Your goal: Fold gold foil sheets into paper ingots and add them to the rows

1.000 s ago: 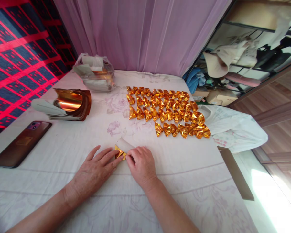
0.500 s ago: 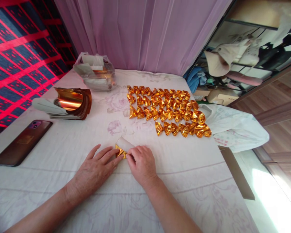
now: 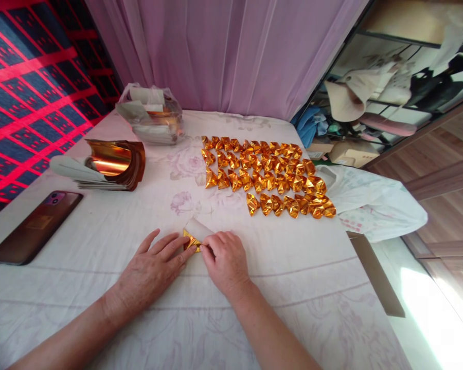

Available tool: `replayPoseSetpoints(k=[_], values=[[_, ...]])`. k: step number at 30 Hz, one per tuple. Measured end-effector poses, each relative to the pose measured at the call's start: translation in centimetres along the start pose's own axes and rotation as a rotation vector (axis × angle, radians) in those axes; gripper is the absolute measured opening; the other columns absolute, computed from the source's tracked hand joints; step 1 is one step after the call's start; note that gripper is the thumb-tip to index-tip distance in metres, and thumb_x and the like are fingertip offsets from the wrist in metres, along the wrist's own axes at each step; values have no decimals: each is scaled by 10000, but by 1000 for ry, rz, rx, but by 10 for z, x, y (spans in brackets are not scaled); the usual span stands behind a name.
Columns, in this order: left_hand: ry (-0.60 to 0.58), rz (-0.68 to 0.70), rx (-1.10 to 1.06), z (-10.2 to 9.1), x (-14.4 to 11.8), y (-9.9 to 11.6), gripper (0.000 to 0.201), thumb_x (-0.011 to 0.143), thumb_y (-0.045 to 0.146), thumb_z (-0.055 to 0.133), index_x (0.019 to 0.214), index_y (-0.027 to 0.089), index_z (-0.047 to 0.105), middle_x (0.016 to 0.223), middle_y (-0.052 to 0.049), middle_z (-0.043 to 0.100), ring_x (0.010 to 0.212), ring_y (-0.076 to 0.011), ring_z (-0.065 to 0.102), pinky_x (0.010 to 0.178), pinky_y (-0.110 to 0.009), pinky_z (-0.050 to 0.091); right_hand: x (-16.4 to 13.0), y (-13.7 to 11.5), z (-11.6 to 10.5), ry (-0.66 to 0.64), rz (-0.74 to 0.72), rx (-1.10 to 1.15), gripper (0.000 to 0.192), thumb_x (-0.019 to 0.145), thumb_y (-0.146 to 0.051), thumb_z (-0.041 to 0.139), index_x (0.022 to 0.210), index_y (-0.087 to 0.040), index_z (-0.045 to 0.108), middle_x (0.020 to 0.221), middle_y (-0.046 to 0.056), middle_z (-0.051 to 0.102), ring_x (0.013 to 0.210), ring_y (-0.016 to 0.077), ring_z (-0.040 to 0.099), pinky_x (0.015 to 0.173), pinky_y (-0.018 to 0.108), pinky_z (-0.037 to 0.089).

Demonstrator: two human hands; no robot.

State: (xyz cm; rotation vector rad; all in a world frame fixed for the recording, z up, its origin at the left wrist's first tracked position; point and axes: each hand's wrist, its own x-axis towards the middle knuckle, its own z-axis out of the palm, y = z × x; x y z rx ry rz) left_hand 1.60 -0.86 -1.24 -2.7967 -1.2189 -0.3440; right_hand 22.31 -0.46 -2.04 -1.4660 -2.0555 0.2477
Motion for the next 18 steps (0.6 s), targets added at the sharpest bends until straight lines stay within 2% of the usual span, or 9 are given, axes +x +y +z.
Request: replayPoseSetpoints(k=[18], values=[[26,-7,-3,1,1,0,359,955,258,531,1302,324,594,1268,-27,648,1193,-253,553,1137,-522,277,0,0,0,-7,1,-4,131,880,-173,608,756,-215,597,721,-11,618,733,175,531,711,300,350]])
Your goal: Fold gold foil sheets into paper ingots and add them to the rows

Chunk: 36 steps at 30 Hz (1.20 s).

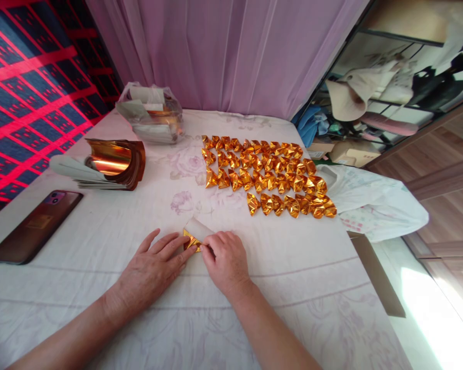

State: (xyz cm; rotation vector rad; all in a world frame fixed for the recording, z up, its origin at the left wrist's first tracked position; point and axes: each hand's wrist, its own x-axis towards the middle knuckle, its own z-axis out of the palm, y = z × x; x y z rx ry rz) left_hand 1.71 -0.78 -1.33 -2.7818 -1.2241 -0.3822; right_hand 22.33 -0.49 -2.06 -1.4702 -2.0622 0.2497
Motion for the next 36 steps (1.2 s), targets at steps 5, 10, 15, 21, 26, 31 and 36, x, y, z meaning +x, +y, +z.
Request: replayPoseSetpoints(k=[5,10,15,21,26,31,36], values=[[-7,-7,1,0,0,0,366,949,264,544,1308,329,586,1269,-18,644,1199,-247,546,1137,-520,278,0,0,0,0,5,0,132,888,-180,598,761,-217,600,723,-7,620,734,178,533,711,303,351],[1,-14,-14,0,0,0,346,956,273,540,1293,331,594,1264,-11,650,1196,-251,548,1135,-529,275,-1,1,1,-11,13,1,119,881,-180,611,767,-214,604,722,-9,619,737,178,537,710,304,354],[3,-26,-28,-2,2,1,335,958,273,536,1282,328,603,1256,-9,659,1182,-252,559,1133,-533,274,0,1,1,-11,10,-1,132,888,-184,599,760,-217,606,723,-6,624,732,177,537,710,304,358],[7,-32,-32,-3,4,2,323,947,275,554,1260,326,618,1241,-6,666,1174,-247,565,1129,-527,287,0,0,1,-9,14,-10,131,882,-181,612,756,-216,606,720,-7,624,733,176,540,707,301,355],[6,-37,-28,-4,5,2,329,939,270,563,1257,327,622,1231,-12,667,1170,-243,565,1131,-523,290,0,0,1,-8,21,-10,127,879,-180,616,757,-216,608,718,-9,623,737,173,543,709,297,356],[-1,-39,-34,-6,5,2,339,930,271,573,1262,329,616,1237,-10,658,1178,-233,556,1139,-519,281,0,0,0,-12,14,-16,132,887,-187,603,759,-217,616,718,-3,624,736,171,545,709,296,363],[-9,-43,-41,-7,5,2,350,911,267,600,1256,326,614,1231,-9,656,1170,-233,555,1140,-516,276,-1,1,0,-32,8,-18,110,905,-203,588,837,-230,670,767,9,636,778,178,566,730,307,393]])
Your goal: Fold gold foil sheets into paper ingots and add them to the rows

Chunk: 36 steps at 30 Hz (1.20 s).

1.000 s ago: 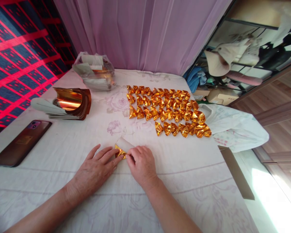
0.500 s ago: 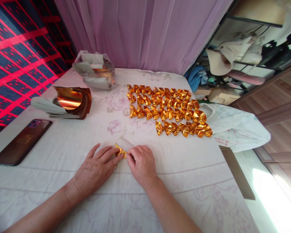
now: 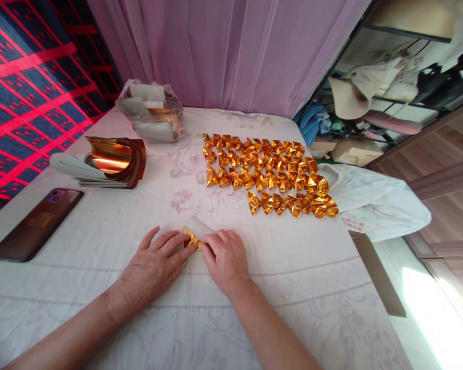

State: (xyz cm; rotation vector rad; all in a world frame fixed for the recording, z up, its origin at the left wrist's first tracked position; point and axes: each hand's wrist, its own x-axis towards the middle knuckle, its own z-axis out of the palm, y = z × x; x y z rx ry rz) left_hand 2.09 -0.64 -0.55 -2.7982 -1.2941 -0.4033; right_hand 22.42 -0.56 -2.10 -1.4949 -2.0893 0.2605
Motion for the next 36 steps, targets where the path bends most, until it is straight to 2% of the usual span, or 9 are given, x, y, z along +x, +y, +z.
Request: replayPoseSetpoints(k=[3,6,11,18,27,36], values=[[1,0,7,0,1,1,350,907,271,604,1252,327,616,1225,-14,652,1165,-232,556,1140,-515,277,-1,1,1,13,-36,15,145,928,-211,568,971,-249,701,841,21,655,821,177,582,761,315,414],[-3,-8,9,-1,1,1,349,909,276,605,1254,324,615,1228,-20,650,1160,-233,558,1139,-514,280,-3,3,1,36,-76,34,183,931,-195,557,1015,-247,711,871,28,653,823,170,586,767,317,422],[-15,-10,3,-1,1,2,376,905,269,607,1277,321,601,1229,-25,650,1160,-240,557,1133,-525,288,-3,3,0,21,-103,30,235,879,-120,559,1003,-233,723,880,31,636,827,175,574,767,326,415],[-11,-14,-6,-1,1,2,373,908,264,606,1278,311,600,1228,-26,655,1156,-238,559,1134,-529,284,-3,0,-2,-4,-102,-34,240,869,-117,563,996,-248,719,877,33,631,826,181,554,762,328,400],[-14,-13,-17,-2,4,3,362,905,271,611,1266,302,608,1213,-30,653,1152,-244,555,1126,-541,291,-2,-6,-6,-50,-190,-258,220,870,-127,562,1001,-244,696,864,44,643,775,188,536,712,345,365],[-34,-17,-50,-3,4,1,341,920,307,611,1260,322,607,1216,-17,652,1159,-241,555,1128,-554,278,0,5,-3,29,-30,161,205,927,-180,504,918,-219,705,855,34,666,801,164,610,749,303,465]])
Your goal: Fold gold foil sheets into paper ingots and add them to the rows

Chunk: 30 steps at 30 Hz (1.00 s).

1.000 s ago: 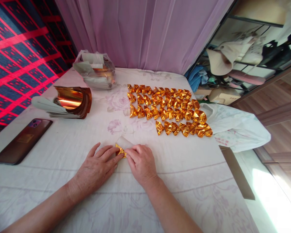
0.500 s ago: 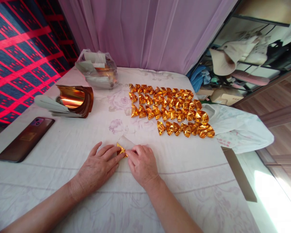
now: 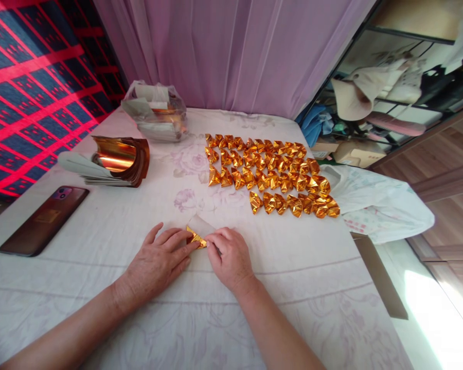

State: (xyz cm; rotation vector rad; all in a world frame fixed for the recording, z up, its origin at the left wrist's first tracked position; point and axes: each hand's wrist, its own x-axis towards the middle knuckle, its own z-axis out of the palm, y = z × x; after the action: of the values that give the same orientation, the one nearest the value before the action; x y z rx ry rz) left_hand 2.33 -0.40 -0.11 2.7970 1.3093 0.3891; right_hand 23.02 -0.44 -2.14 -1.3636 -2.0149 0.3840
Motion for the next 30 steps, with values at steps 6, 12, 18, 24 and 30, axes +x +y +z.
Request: replayPoseSetpoints(k=[6,12,18,24,30], values=[[6,-4,19,0,0,1,340,906,302,626,1245,330,625,1202,-19,650,1151,-226,561,1148,-536,265,0,1,4,17,28,-64,96,861,-181,598,861,-229,681,840,20,669,795,173,616,754,304,465],[14,-2,15,0,0,1,318,906,290,623,1223,319,634,1199,-17,654,1149,-231,562,1141,-542,275,1,-2,5,-14,16,-105,104,841,-136,598,811,-231,628,816,8,648,788,174,593,744,303,424],[-3,0,9,0,0,1,325,921,290,606,1244,311,621,1216,-23,652,1155,-248,560,1125,-573,280,0,-2,4,-11,10,-91,88,866,-143,554,831,-219,582,793,11,628,776,184,571,737,312,402],[-16,2,8,0,-1,1,312,942,293,576,1250,304,622,1230,-35,647,1169,-252,554,1123,-576,278,0,4,0,-7,17,9,123,878,-118,510,833,-215,571,796,12,628,745,168,572,713,286,427],[-23,-4,-2,0,0,1,326,938,306,583,1262,317,609,1230,-24,647,1165,-250,554,1120,-576,285,0,3,2,-19,-15,-44,150,860,-88,510,821,-215,580,802,13,628,761,173,572,730,298,417]])
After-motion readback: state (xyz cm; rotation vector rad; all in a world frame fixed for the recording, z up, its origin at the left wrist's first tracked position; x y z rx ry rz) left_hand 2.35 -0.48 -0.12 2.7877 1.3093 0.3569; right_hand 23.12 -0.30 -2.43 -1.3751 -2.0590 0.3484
